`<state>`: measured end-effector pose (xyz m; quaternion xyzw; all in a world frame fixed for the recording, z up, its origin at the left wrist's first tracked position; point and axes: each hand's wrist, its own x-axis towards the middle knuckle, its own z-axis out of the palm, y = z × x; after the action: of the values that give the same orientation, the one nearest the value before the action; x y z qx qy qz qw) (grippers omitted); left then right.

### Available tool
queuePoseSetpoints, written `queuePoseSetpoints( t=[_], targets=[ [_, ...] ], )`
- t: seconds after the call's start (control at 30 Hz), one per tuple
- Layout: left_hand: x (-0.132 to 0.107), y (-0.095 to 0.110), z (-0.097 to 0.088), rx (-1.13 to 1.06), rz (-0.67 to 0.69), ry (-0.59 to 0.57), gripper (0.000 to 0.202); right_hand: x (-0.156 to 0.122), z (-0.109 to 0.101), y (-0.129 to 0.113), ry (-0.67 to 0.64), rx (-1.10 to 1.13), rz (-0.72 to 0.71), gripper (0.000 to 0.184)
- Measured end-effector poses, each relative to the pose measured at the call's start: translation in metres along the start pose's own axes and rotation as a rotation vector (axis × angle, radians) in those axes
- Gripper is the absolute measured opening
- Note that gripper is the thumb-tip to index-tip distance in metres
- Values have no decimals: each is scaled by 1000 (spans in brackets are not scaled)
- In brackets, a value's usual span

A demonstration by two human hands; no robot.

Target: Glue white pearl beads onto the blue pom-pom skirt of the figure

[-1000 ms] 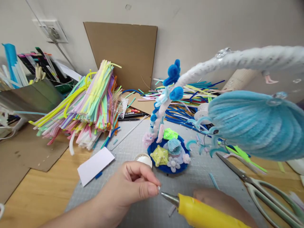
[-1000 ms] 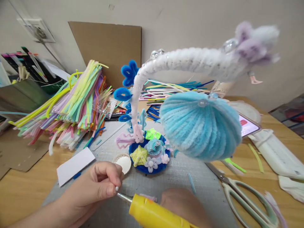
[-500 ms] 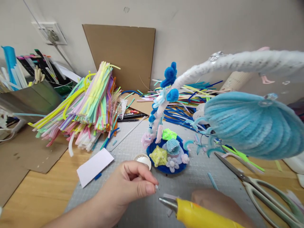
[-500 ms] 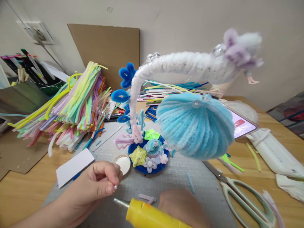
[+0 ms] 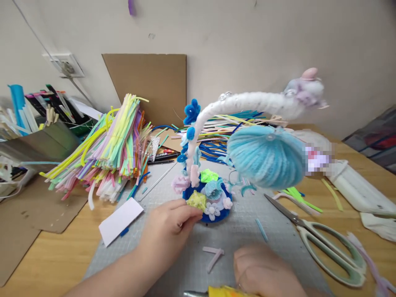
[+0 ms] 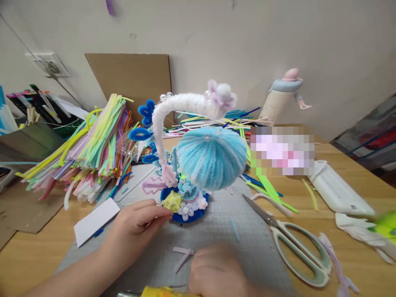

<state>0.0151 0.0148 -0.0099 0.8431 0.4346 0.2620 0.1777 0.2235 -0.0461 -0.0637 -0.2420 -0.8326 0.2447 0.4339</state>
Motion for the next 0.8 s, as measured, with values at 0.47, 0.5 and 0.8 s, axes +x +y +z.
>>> queuePoseSetpoints(
  t=[0.47,0.5,0.8],
  targets=[
    [27,26,-4,507,-129,-288,25,2,8,4,128,146,-136,34],
    [28,26,-5,515,-129,-293,25,2,8,4,125,151,-139,33],
    [31,29,-7,552,-86,-357,26,-1,11,6,106,195,-133,26]
  ],
)
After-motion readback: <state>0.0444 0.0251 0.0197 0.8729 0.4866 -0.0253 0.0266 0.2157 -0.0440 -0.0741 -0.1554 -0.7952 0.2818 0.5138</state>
